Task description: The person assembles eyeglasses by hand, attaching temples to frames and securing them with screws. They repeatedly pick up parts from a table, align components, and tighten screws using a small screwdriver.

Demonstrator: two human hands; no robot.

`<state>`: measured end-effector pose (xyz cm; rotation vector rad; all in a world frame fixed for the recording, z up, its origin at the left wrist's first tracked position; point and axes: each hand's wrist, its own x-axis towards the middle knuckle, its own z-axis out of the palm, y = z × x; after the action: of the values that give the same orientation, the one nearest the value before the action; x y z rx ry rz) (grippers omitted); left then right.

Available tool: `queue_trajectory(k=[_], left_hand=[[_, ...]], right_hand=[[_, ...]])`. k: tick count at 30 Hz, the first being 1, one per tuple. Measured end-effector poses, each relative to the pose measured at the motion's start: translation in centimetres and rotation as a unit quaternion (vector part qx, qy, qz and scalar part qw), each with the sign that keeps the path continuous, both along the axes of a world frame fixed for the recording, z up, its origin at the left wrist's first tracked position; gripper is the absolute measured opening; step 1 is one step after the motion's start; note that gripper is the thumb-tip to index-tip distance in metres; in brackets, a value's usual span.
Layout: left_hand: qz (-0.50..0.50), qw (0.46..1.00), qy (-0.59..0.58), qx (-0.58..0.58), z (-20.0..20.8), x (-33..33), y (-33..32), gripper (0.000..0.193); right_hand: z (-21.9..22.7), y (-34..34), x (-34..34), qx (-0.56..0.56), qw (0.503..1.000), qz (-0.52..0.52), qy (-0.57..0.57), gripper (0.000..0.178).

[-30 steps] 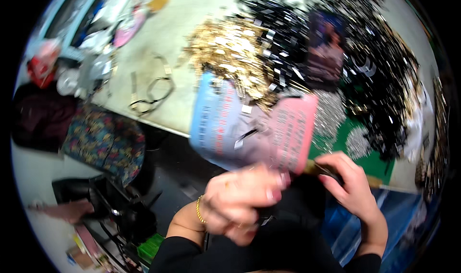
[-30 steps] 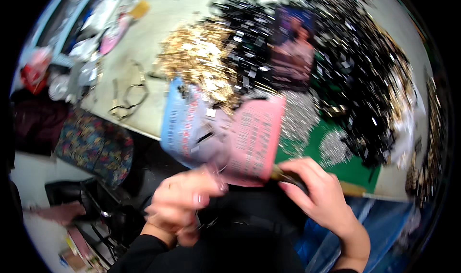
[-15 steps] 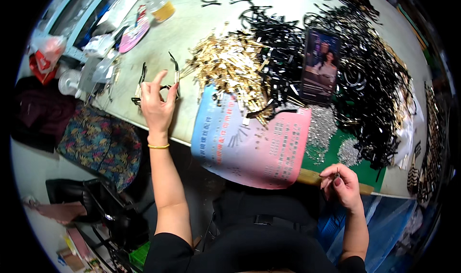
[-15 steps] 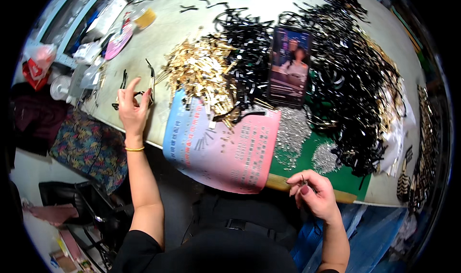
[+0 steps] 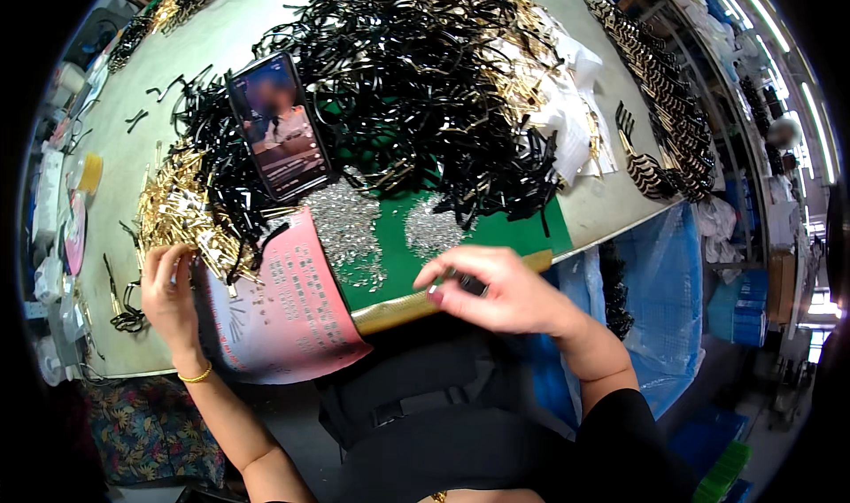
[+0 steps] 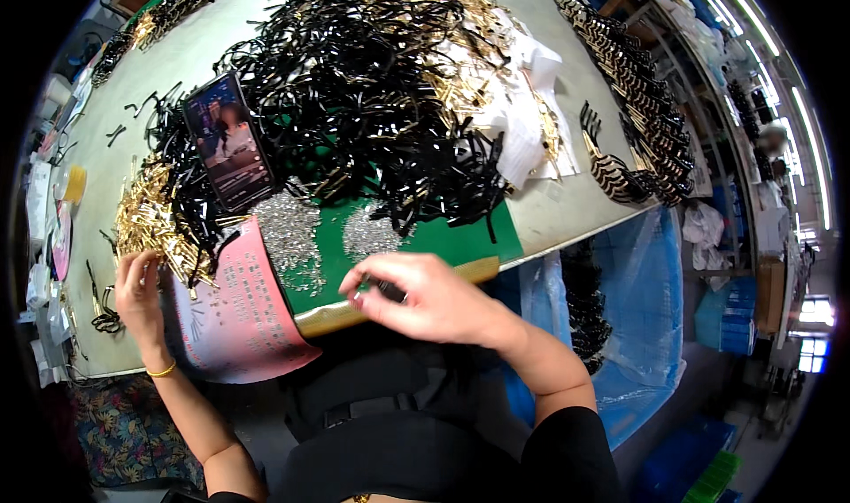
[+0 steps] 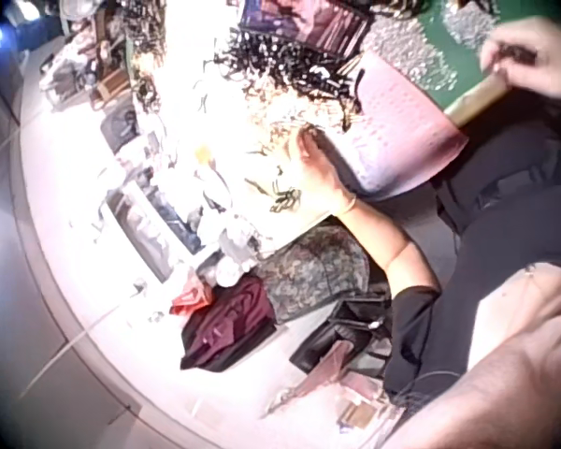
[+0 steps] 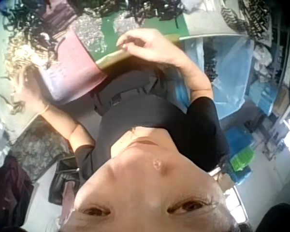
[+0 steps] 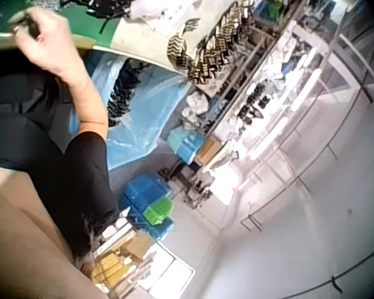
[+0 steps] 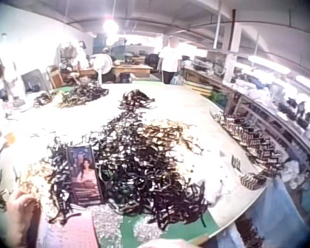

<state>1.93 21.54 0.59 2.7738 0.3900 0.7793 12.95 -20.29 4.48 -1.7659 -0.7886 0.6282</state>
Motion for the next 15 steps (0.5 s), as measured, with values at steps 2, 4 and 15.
queue_trajectory(k=[2, 4, 15], left_hand=[[-0.049, 0.986, -0.043, -0.151, -0.5, 0.0, 1.0, 0.012], [-0.058, 0.959, -0.107, -0.255, -1.5, -0.5, 3.4, 0.009], [-0.005, 0.913, -0.142, -0.383, -0.2, 1.0, -6.1, 0.025]], right_hand=[[0.5, -1.8, 1.2, -0.062, 0.980, -0.086, -0.171, 0.016], [1.0, -3.1, 3.0, -0.169, 0.926, -0.150, -0.302, 0.012], [1.1, 0.0, 9.7, -0.327, 0.770, -0.177, -0.518, 0.015]])
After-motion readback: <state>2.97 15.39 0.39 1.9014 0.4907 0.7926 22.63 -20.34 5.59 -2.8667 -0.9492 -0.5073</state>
